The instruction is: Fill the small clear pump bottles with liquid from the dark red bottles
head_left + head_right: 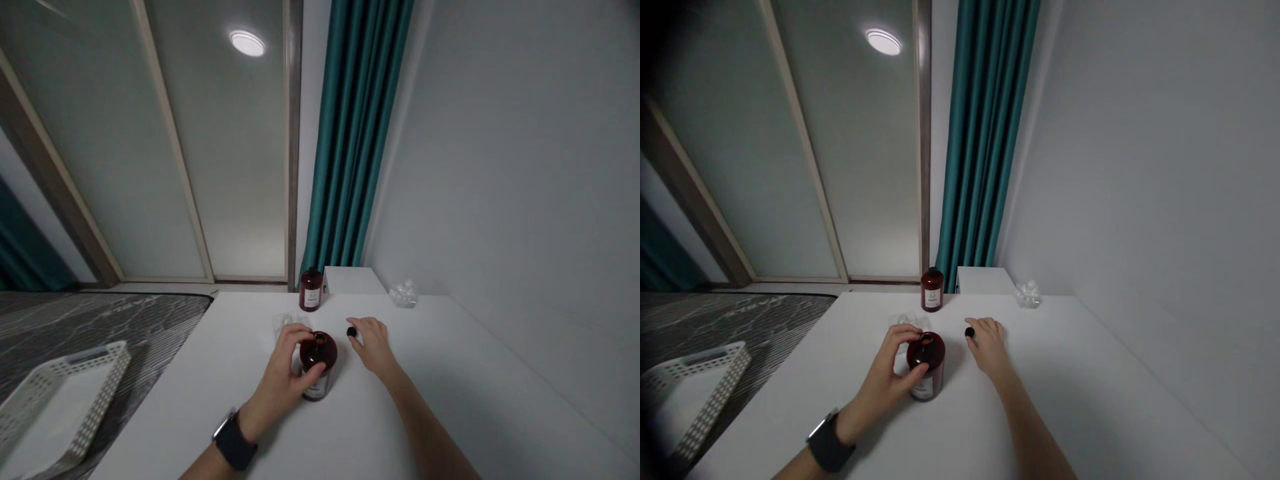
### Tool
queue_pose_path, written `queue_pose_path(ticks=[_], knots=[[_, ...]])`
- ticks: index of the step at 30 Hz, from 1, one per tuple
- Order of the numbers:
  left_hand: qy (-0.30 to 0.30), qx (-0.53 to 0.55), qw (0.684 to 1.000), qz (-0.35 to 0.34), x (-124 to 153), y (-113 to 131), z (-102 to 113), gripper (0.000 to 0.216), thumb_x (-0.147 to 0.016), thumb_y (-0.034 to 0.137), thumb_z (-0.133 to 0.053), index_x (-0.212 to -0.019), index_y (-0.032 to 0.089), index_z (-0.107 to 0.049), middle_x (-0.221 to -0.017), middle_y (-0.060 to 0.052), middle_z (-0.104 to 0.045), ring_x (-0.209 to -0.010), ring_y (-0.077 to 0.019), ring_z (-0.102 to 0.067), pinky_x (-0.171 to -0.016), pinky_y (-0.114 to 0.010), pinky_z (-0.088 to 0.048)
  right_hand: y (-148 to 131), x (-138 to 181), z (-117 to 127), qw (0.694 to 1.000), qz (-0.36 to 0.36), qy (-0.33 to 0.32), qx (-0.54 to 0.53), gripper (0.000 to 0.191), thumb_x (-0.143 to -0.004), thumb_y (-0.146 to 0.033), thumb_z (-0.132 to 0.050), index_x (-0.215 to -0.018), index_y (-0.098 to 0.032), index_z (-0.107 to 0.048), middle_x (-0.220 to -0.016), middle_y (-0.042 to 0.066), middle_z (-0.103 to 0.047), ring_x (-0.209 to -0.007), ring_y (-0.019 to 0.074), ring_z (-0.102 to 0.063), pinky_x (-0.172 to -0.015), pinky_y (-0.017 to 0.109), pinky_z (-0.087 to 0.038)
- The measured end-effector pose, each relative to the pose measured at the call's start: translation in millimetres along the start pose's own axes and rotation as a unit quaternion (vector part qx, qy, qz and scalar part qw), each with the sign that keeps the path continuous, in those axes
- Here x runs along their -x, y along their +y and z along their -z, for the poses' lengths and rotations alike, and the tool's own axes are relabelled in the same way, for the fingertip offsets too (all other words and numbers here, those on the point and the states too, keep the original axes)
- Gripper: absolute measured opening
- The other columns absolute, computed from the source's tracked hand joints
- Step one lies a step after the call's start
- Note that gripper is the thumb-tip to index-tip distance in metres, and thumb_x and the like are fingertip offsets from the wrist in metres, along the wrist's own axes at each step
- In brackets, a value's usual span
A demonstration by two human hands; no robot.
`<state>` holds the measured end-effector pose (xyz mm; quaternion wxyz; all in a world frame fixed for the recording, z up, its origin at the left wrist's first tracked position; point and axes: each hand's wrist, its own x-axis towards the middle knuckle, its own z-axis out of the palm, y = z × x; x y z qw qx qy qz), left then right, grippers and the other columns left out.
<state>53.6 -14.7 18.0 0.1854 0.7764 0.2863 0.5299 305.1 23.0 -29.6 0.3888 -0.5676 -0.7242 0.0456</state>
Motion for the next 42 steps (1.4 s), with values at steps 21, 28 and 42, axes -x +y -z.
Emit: queue_pose_path(ticks=[21,28,42], knots=[[0.004,0.000,1.000,-0.001,-3,0,7,0.023,-0.093,0.020,-0.056,-0.116,0.023,-0.053,-0.114,-0.009,-0.057,-0.109,-0.0242,-0.058,-0.093,-0.039,-0.050,-42,-1,9,0.985,-0.017,0.000,-0.174,0.030,-0.102,-0.035,-0.039,-0.124,-0.023,-0.057,-0.114,0.010,-0.071,-0.107,0.0228,-0.066,-0.096,0.040,-0.052],[0.111,-0.087,0.988,0.070,-9,-27,24,0.013,-0.097,0.025,-0.049,-0.108,0.021,-0.056,-0.106,-0.008,-0.059,-0.103,-0.0239,-0.058,-0.092,-0.040,-0.050,-85,20,-8,0.921,0.010,-0.063,-0.384,0.057,-0.092,-0.056,-0.058,-0.137,-0.024,-0.046,-0.134,0.012,-0.056,-0.127,0.0278,-0.054,-0.108,0.042,-0.043],[0.003,-0.151,0.970,0.190,7,-92,23,0.065,-0.083,0.035,-0.070,-0.140,0.018,-0.045,-0.137,-0.016,-0.054,-0.132,-0.0338,-0.049,-0.112,-0.055,-0.040,-96,20,-10,0.891,-0.060,-0.094,-0.441,0.052,-0.081,-0.040,-0.070,-0.126,-0.024,-0.049,-0.121,0.009,-0.061,-0.116,0.0267,-0.059,-0.103,0.041,-0.046]])
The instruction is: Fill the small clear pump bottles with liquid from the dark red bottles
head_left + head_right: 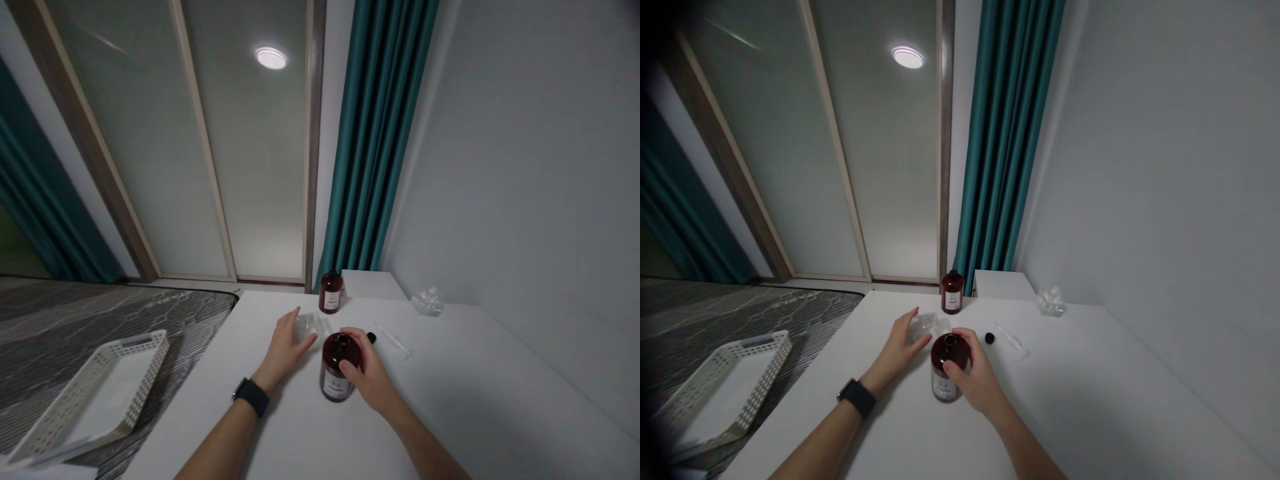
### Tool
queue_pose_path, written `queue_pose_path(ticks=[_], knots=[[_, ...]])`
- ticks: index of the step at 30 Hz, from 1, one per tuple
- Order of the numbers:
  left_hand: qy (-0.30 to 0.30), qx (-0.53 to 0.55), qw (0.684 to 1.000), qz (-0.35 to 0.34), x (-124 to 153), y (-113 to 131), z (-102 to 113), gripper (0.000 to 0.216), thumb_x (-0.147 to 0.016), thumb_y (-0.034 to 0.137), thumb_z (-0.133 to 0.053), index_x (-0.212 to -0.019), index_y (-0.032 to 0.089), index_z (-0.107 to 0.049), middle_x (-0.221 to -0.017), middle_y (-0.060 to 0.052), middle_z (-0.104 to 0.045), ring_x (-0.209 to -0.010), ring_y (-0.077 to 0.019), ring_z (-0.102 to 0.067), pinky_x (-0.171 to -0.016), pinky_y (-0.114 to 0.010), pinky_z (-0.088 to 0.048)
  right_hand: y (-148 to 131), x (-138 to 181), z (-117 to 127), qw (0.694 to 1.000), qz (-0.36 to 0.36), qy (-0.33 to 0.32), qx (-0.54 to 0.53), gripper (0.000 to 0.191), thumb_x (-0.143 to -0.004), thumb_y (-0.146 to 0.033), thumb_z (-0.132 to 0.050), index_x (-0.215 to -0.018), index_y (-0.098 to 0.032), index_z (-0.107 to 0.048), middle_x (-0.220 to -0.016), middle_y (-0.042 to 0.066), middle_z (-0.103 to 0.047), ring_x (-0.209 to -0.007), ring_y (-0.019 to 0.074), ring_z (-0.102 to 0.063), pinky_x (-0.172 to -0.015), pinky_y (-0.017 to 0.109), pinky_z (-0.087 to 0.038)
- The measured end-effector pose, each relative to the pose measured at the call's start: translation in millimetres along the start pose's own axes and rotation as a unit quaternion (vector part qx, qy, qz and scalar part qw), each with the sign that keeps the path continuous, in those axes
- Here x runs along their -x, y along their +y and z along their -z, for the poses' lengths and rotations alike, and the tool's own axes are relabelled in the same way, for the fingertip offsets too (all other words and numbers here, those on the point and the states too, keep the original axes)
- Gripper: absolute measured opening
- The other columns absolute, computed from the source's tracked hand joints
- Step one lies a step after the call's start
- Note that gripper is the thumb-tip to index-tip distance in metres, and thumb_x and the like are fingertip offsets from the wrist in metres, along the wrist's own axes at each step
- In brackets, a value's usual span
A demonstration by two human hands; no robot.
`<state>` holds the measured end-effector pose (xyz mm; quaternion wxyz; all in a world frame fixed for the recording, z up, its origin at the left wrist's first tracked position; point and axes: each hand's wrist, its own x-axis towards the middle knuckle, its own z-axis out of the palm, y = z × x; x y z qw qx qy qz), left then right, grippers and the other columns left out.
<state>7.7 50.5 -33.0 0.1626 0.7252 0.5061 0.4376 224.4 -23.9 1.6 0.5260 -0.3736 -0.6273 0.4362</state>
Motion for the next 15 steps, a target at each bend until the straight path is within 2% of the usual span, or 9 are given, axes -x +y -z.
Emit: queue_pose_path(ticks=[3,8,12,15], knots=[[-0.026,0.018,0.999,0.000,0,3,2,0.061,-0.082,0.032,-0.071,-0.136,0.017,-0.047,-0.130,-0.015,-0.060,-0.124,-0.0320,-0.056,-0.108,-0.053,-0.043,-3,-3,5,1.000,-0.008,-0.016,-0.014,0.049,-0.082,-0.041,-0.069,-0.125,-0.024,-0.052,-0.119,0.008,-0.062,-0.113,0.0265,-0.061,-0.101,0.041,-0.048],[-0.041,0.050,0.998,0.012,1,12,6,0.056,-0.081,0.030,-0.072,-0.131,0.016,-0.049,-0.126,-0.013,-0.061,-0.113,-0.0284,-0.061,-0.103,-0.048,-0.048,-8,-6,19,0.999,-0.018,-0.037,0.003,0.049,-0.084,-0.044,-0.067,-0.129,-0.027,-0.059,-0.127,0.009,-0.056,-0.118,0.0279,-0.059,-0.103,0.042,-0.047],[-0.038,0.066,0.997,0.012,2,13,6,0.057,-0.081,0.033,-0.073,-0.130,0.016,-0.050,-0.127,-0.014,-0.061,-0.112,-0.0282,-0.061,-0.102,-0.047,-0.048,-8,-8,31,0.994,-0.052,-0.074,-0.062,0.062,-0.084,-0.044,-0.069,-0.140,-0.028,-0.049,-0.132,0.009,-0.059,-0.124,0.0288,-0.058,-0.108,0.046,-0.044],[-0.043,0.076,0.996,0.020,1,12,7,0.057,-0.080,0.034,-0.074,-0.129,0.016,-0.051,-0.126,-0.014,-0.061,-0.111,-0.0287,-0.061,-0.101,-0.047,-0.048,-8,-9,37,0.992,-0.052,-0.080,-0.079,0.062,-0.086,-0.043,-0.068,-0.141,-0.028,-0.046,-0.134,0.009,-0.060,-0.127,0.0288,-0.056,-0.109,0.047,-0.042]])
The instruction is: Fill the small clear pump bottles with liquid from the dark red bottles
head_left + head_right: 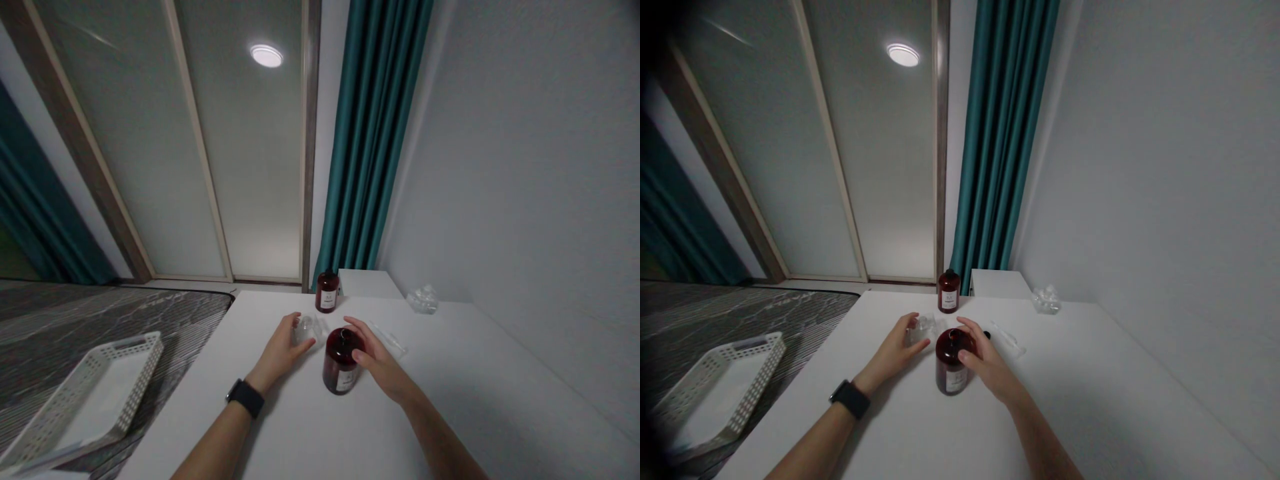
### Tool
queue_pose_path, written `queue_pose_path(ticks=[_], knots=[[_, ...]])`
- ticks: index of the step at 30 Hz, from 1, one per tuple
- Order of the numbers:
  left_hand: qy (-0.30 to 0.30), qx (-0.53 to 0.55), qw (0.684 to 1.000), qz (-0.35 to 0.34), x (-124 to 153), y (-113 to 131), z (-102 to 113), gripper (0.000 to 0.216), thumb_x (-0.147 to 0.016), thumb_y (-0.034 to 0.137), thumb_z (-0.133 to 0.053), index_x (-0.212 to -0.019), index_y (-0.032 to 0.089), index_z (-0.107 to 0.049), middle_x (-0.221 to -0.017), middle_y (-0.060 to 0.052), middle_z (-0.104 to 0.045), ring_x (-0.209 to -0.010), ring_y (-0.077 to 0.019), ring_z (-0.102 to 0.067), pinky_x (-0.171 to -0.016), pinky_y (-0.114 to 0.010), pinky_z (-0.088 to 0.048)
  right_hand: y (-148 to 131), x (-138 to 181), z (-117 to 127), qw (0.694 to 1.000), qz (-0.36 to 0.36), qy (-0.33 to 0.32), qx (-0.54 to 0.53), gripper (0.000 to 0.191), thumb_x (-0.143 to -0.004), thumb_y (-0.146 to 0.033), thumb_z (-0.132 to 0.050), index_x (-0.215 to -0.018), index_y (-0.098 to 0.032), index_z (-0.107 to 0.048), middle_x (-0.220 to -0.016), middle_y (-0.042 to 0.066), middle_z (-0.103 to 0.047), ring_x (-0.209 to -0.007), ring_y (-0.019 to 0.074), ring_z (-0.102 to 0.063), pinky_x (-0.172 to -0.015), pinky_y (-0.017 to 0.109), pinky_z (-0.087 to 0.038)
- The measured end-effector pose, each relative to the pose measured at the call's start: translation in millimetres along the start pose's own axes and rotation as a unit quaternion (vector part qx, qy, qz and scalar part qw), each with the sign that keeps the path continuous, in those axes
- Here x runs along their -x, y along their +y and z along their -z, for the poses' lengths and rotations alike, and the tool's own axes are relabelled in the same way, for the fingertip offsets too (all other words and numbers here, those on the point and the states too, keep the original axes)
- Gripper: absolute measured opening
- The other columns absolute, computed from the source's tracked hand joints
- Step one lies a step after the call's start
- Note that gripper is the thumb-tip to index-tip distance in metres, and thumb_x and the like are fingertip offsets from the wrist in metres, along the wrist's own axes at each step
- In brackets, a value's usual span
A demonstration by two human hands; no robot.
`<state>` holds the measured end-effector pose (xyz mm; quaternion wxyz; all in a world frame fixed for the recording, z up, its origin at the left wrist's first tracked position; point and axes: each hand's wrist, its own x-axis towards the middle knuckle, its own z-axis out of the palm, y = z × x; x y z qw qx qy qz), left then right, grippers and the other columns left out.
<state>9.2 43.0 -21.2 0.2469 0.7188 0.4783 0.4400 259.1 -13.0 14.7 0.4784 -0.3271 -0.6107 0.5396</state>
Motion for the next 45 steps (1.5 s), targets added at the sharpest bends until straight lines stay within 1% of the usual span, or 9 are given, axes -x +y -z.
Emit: queue_pose_path(ticks=[5,10,14,22,27,32,36,39,45], knots=[[-0.025,-0.005,1.000,0.001,-1,0,6,0.058,-0.078,0.034,-0.076,-0.128,0.016,-0.053,-0.124,-0.013,-0.062,-0.111,-0.0289,-0.062,-0.102,-0.047,-0.048,-1,1,-3,0.998,0.032,0.005,0.047,0.045,-0.087,-0.040,-0.062,-0.128,-0.025,-0.052,-0.128,0.009,-0.060,-0.122,0.0269,-0.057,-0.105,0.044,-0.045],[-0.041,-0.022,0.999,0.001,-2,3,11,0.057,-0.078,0.034,-0.077,-0.127,0.017,-0.053,-0.118,-0.012,-0.064,-0.107,-0.0286,-0.063,-0.098,-0.046,-0.049,6,1,-19,0.977,0.075,0.121,0.159,0.054,-0.067,-0.025,-0.076,-0.115,-0.025,-0.052,-0.116,0.005,-0.053,-0.106,0.0246,-0.058,-0.094,0.039,-0.050],[-0.052,-0.021,0.998,0.014,-4,5,13,0.057,-0.076,0.035,-0.079,-0.124,0.017,-0.055,-0.114,-0.012,-0.066,-0.106,-0.0297,-0.064,-0.096,-0.046,-0.050,5,1,-21,0.971,0.079,0.119,0.194,0.053,-0.063,-0.017,-0.075,-0.111,-0.025,-0.053,-0.114,0.004,-0.051,-0.106,0.0243,-0.056,-0.094,0.039,-0.048],[-0.096,-0.005,0.995,-0.012,-11,9,24,0.053,-0.075,0.032,-0.078,-0.121,0.017,-0.058,-0.113,-0.012,-0.069,-0.102,-0.0280,-0.066,-0.093,-0.045,-0.052,2,1,-1,0.988,0.081,0.009,0.128,0.050,-0.081,-0.027,-0.071,-0.127,-0.025,-0.050,-0.125,0.008,-0.059,-0.119,0.0259,-0.057,-0.106,0.044,-0.044],[-0.109,0.008,0.994,-0.006,-9,11,27,0.054,-0.076,0.031,-0.077,-0.125,0.017,-0.057,-0.116,-0.013,-0.068,-0.105,-0.0285,-0.066,-0.094,-0.046,-0.053,1,1,5,0.994,0.060,-0.034,0.085,0.053,-0.089,-0.039,-0.067,-0.136,-0.024,-0.048,-0.139,0.011,-0.055,-0.132,0.0278,-0.052,-0.113,0.048,-0.038],[-0.091,0.016,0.996,-0.014,-5,2,21,0.061,-0.080,0.031,-0.074,-0.134,0.017,-0.051,-0.128,-0.014,-0.064,-0.115,-0.0282,-0.063,-0.103,-0.049,-0.049,13,0,-7,0.986,0.090,0.048,0.130,0.066,-0.073,-0.038,-0.080,-0.131,-0.024,-0.052,-0.133,0.011,-0.053,-0.126,0.0298,-0.054,-0.111,0.047,-0.041],[-0.080,0.027,0.996,-0.023,-3,-7,15,0.067,-0.079,0.031,-0.075,-0.138,0.016,-0.047,-0.136,-0.017,-0.059,-0.121,-0.0291,-0.060,-0.109,-0.050,-0.044,22,-2,-20,0.987,0.044,0.101,0.115,0.081,-0.067,-0.024,-0.080,-0.139,-0.026,-0.041,-0.134,0.010,-0.054,-0.123,0.0283,-0.056,-0.111,0.049,-0.041],[-0.078,0.039,0.996,-0.016,-3,-11,12,0.075,-0.075,0.031,-0.079,-0.141,0.017,-0.045,-0.141,-0.018,-0.055,-0.124,-0.0315,-0.058,-0.110,-0.052,-0.043,25,-2,-23,0.990,0.038,0.099,0.096,0.080,-0.068,-0.022,-0.077,-0.139,-0.026,-0.041,-0.136,0.011,-0.054,-0.125,0.0282,-0.056,-0.112,0.050,-0.040],[-0.076,0.041,0.996,-0.012,-2,-10,11,0.069,-0.078,0.033,-0.075,-0.138,0.017,-0.046,-0.135,-0.017,-0.059,-0.121,-0.0305,-0.060,-0.109,-0.051,-0.044,32,-2,-29,0.993,0.043,0.100,0.044,0.085,-0.066,-0.022,-0.077,-0.141,-0.027,-0.036,-0.135,0.011,-0.056,-0.123,0.0277,-0.058,-0.109,0.046,-0.045]])
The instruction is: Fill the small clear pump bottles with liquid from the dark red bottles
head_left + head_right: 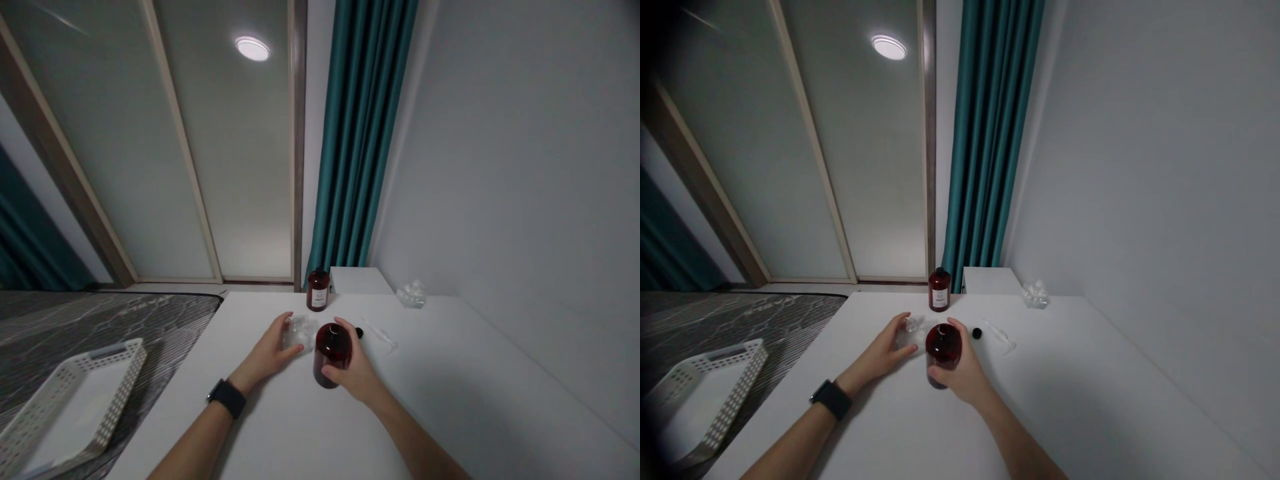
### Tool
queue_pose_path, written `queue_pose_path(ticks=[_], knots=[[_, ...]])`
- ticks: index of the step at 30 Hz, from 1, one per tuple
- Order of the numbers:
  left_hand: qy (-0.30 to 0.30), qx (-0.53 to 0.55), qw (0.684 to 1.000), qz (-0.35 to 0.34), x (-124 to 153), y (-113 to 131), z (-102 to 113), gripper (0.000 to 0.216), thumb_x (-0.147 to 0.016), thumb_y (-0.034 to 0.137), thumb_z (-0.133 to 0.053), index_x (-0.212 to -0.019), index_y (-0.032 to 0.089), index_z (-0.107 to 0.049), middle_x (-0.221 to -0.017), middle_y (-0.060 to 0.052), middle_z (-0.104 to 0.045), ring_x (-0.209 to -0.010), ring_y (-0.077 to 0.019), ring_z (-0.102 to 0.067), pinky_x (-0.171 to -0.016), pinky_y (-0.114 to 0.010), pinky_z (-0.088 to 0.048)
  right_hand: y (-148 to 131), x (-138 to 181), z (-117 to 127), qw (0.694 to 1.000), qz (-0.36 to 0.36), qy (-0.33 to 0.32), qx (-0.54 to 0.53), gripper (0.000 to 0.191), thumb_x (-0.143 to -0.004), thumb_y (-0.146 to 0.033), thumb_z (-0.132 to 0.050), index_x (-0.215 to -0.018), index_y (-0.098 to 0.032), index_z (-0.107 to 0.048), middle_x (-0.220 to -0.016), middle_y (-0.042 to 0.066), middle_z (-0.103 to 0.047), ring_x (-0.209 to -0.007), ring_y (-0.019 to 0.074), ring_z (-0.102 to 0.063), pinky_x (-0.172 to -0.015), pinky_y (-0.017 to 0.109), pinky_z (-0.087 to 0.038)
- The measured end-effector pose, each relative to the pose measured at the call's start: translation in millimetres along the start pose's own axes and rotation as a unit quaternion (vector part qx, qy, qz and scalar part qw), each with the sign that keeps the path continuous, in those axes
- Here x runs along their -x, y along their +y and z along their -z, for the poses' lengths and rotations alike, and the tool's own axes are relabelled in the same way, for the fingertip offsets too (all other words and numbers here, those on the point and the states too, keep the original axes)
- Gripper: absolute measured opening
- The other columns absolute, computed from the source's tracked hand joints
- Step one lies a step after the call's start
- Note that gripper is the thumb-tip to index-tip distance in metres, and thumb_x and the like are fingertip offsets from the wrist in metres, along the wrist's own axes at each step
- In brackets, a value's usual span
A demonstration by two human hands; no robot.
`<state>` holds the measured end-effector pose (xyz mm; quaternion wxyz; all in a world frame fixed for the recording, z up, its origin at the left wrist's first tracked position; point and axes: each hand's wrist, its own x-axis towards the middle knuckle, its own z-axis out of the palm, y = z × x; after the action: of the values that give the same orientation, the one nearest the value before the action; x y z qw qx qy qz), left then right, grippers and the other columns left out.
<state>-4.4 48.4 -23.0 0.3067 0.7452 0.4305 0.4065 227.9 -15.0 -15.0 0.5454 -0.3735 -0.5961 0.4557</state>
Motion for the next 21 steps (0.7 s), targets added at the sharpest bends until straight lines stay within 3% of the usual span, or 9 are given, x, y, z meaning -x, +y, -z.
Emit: queue_pose_path(ticks=[4,12,21], knots=[[0.000,-0.039,0.999,0.002,2,3,-1,0.073,-0.079,0.036,-0.074,-0.141,0.016,-0.042,-0.136,-0.018,-0.058,-0.119,-0.0312,-0.061,-0.106,-0.051,-0.046,3,0,-4,1.000,-0.014,0.016,0.004,0.084,-0.067,-0.021,-0.078,-0.140,-0.027,-0.036,-0.131,0.010,-0.059,-0.119,0.0273,-0.061,-0.105,0.046,-0.048],[0.006,-0.053,0.999,-0.001,3,-3,-7,0.073,-0.081,0.035,-0.072,-0.143,0.015,-0.038,-0.138,-0.018,-0.054,-0.118,-0.0295,-0.059,-0.106,-0.048,-0.046,-3,-1,-5,0.998,0.027,0.034,0.042,0.069,-0.069,-0.024,-0.076,-0.130,-0.023,-0.045,-0.129,0.011,-0.059,-0.122,0.0280,-0.058,-0.109,0.046,-0.044],[-0.021,-0.018,0.999,0.021,10,3,1,0.079,-0.076,0.030,-0.077,-0.144,0.016,-0.038,-0.139,-0.018,-0.054,-0.121,-0.0309,-0.057,-0.110,-0.049,-0.041,-16,0,9,0.990,0.022,0.083,0.111,0.073,-0.068,-0.021,-0.072,-0.135,-0.023,-0.044,-0.135,0.012,-0.059,-0.126,0.0298,-0.057,-0.109,0.047,-0.045]])
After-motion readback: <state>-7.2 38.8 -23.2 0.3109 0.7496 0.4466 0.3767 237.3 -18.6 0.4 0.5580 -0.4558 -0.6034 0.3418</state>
